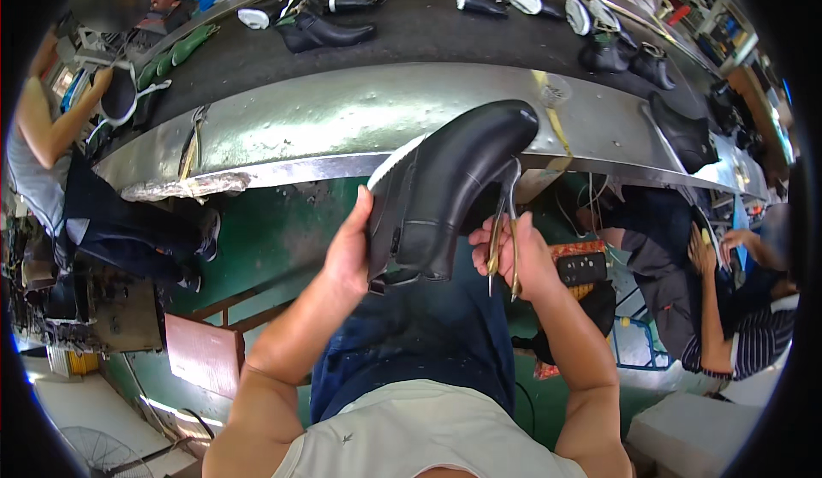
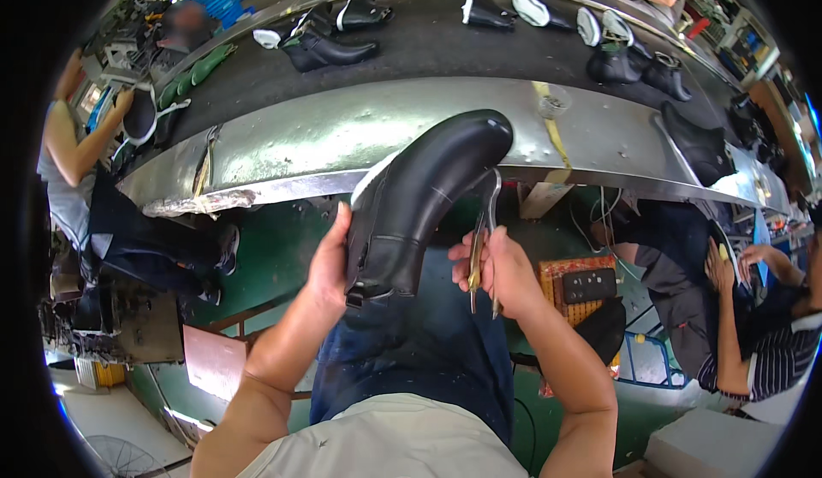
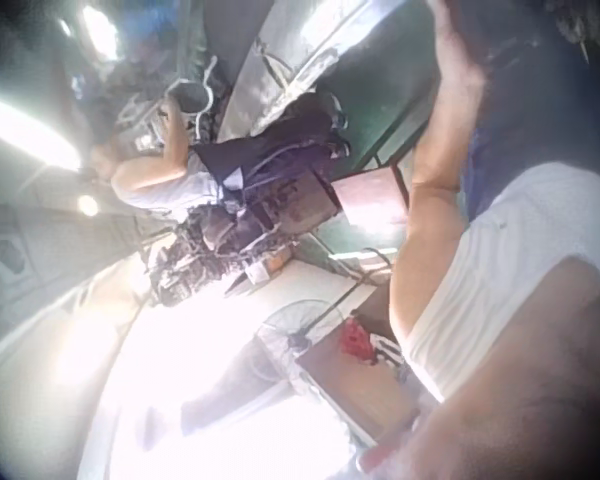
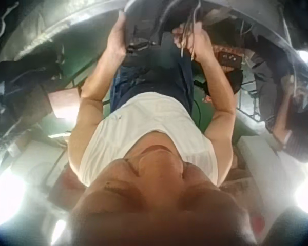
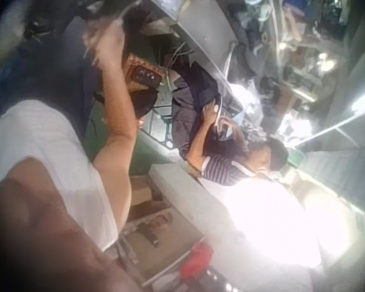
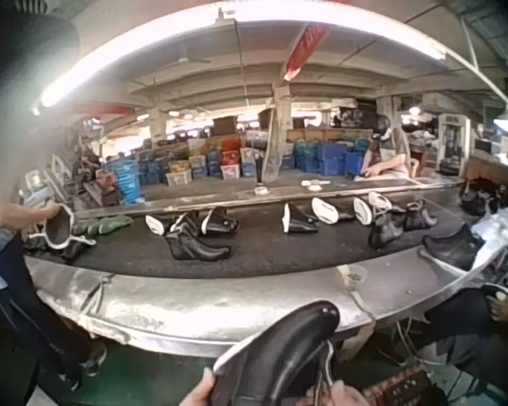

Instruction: Manually lasting shoes by pulling and securing uppers to soles using pliers and a hammer.

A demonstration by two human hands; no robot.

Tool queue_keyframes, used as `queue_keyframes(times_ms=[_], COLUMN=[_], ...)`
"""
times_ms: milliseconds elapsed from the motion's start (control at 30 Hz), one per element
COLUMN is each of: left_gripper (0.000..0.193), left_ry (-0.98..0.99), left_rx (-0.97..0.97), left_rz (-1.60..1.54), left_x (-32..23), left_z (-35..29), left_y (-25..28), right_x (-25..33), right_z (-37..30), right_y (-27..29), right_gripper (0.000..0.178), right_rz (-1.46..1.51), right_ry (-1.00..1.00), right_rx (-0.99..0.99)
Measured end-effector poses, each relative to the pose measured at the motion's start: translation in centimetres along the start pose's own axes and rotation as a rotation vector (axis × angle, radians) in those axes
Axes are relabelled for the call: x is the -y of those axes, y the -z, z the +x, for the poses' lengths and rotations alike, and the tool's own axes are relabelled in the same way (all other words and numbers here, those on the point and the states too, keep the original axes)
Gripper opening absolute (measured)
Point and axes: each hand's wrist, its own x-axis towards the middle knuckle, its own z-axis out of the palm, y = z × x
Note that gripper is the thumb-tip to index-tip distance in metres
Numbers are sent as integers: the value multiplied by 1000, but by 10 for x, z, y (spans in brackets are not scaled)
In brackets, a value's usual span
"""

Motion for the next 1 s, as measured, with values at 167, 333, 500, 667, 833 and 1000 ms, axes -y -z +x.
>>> queue_keyframes(times_ms=[167,333,500,667,833,1000], left_gripper=[66,61,51,46,46,47], left_ry=[6,-148,-355,-484,-489,-458], left_rx=[159,-28,-177,-310,-327,-380], left_rz=[-187,-119,-31,0,35,60], left_x=[34,27,-21,-59,-59,-49], left_z=[-8,-9,1,3,8,16], left_y=[-3,-2,-1,5,14,27], right_x=[-5,-3,-7,-10,-4,-8], right_z=[-18,13,23,-5,14,37], right_y=[-13,-46,-67,-66,-74,-78], right_gripper=[43,46,25,29,36,37], right_rz=[-137,-298,-376,-720,-630,-322], right_ry=[180,357,450,224,-66,-237], right_rx=[-35,88,-6,177,332,374])
